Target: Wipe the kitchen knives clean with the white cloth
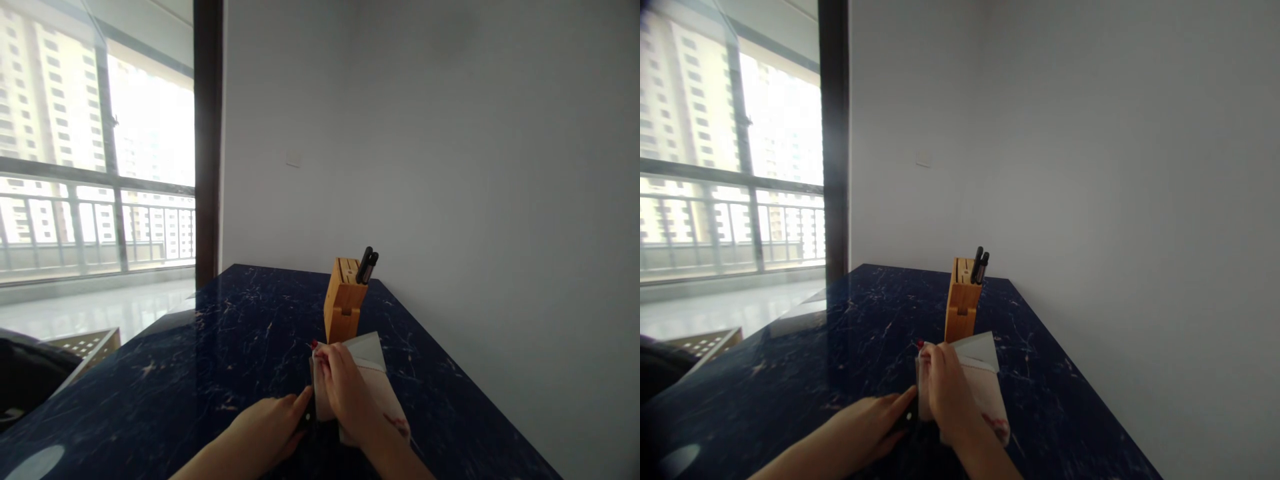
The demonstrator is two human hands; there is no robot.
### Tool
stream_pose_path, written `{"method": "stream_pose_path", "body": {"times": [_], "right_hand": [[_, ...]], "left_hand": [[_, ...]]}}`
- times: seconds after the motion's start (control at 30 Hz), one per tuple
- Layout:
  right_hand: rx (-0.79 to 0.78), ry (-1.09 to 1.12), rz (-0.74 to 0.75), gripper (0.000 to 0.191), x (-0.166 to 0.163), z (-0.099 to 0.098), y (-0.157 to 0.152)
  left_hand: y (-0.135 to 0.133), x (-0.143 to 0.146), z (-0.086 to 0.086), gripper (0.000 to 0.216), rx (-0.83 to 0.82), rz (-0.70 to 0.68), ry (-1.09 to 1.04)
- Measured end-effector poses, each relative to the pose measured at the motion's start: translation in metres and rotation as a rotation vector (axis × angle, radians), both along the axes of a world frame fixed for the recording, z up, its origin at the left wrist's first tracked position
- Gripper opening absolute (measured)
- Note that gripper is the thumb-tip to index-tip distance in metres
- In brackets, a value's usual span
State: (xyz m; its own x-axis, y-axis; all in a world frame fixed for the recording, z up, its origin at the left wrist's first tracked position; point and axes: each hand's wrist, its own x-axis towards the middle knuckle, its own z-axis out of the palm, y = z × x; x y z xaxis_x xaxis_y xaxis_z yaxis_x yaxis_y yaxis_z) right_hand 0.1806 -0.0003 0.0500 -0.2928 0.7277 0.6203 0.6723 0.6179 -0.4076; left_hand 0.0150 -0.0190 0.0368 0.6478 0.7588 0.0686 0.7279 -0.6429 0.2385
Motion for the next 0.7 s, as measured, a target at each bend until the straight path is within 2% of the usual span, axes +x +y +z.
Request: {"method": "stream_pose_path", "body": {"times": [0.13,0.3,0.5,0.7], "right_hand": [[-0.027,-0.063,0.069,0.02,-0.005,0.002,-0.006],[-0.105,-0.033,0.021,0.021,0.0,0.001,-0.004],[-0.243,-0.092,0.135,0.021,0.009,0.0,-0.01],[-0.224,-0.059,0.136,0.024,0.01,0.003,-0.009]], "left_hand": [[0.0,-0.001,0.001,0.046,-0.025,0.0,-0.018],[0.003,-0.003,0.003,0.048,-0.037,-0.013,-0.058],[0.006,-0.004,0.001,0.052,-0.043,-0.012,-0.073],[0.006,-0.004,0.001,0.046,-0.056,-0.018,-0.091]]}}
